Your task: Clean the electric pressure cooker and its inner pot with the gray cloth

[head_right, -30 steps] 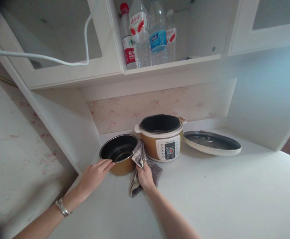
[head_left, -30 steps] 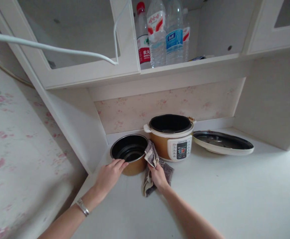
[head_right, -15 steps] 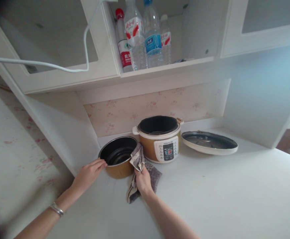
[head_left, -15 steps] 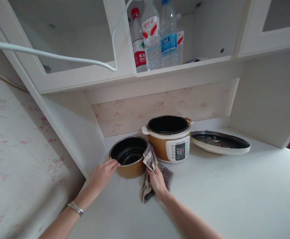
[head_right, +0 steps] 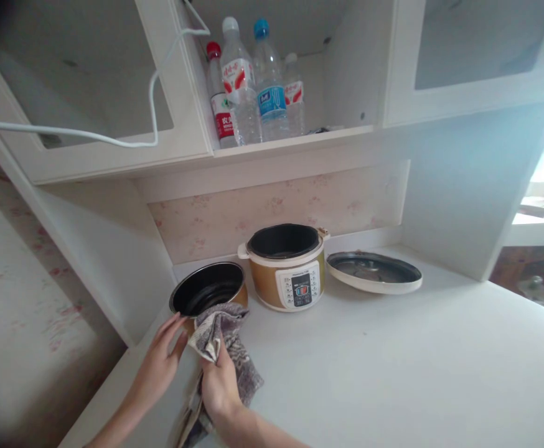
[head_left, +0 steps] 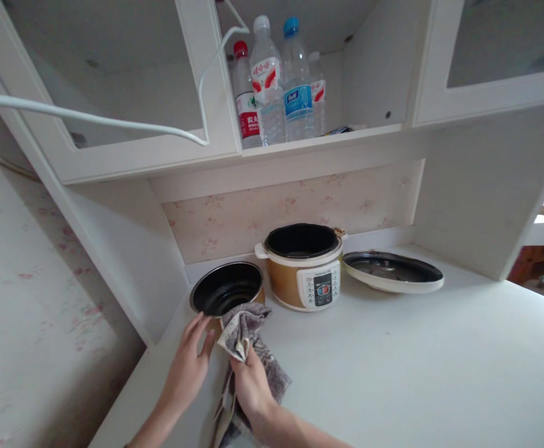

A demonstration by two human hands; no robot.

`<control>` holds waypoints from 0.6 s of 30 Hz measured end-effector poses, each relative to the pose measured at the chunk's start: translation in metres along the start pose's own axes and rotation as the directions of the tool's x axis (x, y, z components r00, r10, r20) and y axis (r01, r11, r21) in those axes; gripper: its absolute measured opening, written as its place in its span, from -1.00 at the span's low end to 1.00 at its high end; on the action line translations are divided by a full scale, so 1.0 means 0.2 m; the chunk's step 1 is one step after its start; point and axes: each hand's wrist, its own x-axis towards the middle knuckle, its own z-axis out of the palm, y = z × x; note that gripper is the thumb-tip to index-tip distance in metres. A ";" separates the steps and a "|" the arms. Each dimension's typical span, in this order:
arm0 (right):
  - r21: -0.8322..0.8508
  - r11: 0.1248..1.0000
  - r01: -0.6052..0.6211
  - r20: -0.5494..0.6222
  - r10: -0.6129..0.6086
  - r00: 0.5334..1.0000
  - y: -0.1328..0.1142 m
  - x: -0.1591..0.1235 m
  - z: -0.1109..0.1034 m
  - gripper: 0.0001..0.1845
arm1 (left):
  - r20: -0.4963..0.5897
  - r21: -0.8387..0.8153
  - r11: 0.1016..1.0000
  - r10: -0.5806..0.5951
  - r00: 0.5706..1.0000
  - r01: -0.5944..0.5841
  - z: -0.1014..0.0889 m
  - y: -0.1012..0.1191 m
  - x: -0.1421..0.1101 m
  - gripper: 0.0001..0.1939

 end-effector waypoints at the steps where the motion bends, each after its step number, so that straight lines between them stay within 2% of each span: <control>1: 0.016 1.000 -0.012 -0.002 0.012 1.000 0.00 -0.01 0.01 -0.52 | 0.011 -0.088 0.994 -0.067 0.998 0.067 0.04 0.03 -0.07 -0.52; 2: 0.029 0.999 -0.026 -0.008 0.026 1.000 -0.01 -0.02 0.01 -0.54 | 0.064 -0.159 0.972 -0.168 0.984 0.176 0.07 0.07 -0.14 -0.51; 3: 0.036 0.998 -0.042 -0.019 0.043 0.999 -0.02 -0.04 0.01 -0.56 | 0.144 -0.210 0.931 -0.274 0.951 0.300 0.10 0.11 -0.21 -0.49; 5: 0.052 0.996 -0.075 -0.049 0.078 0.996 -0.06 -0.06 -0.01 -0.56 | 0.295 -0.279 0.841 -0.384 0.875 0.464 0.14 0.21 -0.29 -0.38; 6: 0.068 0.994 -0.086 -0.063 0.090 0.994 -0.08 -0.07 -0.02 -0.55 | 0.350 -0.310 0.805 -0.398 0.848 0.506 0.14 0.25 -0.31 -0.33; 9: 0.173 0.978 -0.114 -0.038 0.123 0.992 -0.17 -0.10 -0.07 -0.46 | 0.441 -0.451 0.723 -0.329 0.835 0.523 0.13 0.40 -0.30 -0.23; 13: 0.312 0.941 -0.131 0.031 0.128 0.991 -0.29 -0.14 -0.15 -0.34 | 0.532 -0.597 0.536 -0.293 0.794 0.598 0.11 0.59 -0.26 -0.28; 15: 0.328 0.933 -0.150 0.083 0.130 0.988 -0.33 -0.14 -0.20 -0.33 | 0.565 -0.619 0.464 -0.298 0.769 0.634 0.14 0.65 -0.25 -0.34; 18: 0.322 0.918 -0.233 0.171 0.186 0.968 -0.37 -0.12 -0.31 -0.35 | 0.605 -0.630 0.394 -0.291 0.741 0.669 0.22 0.68 -0.24 -0.40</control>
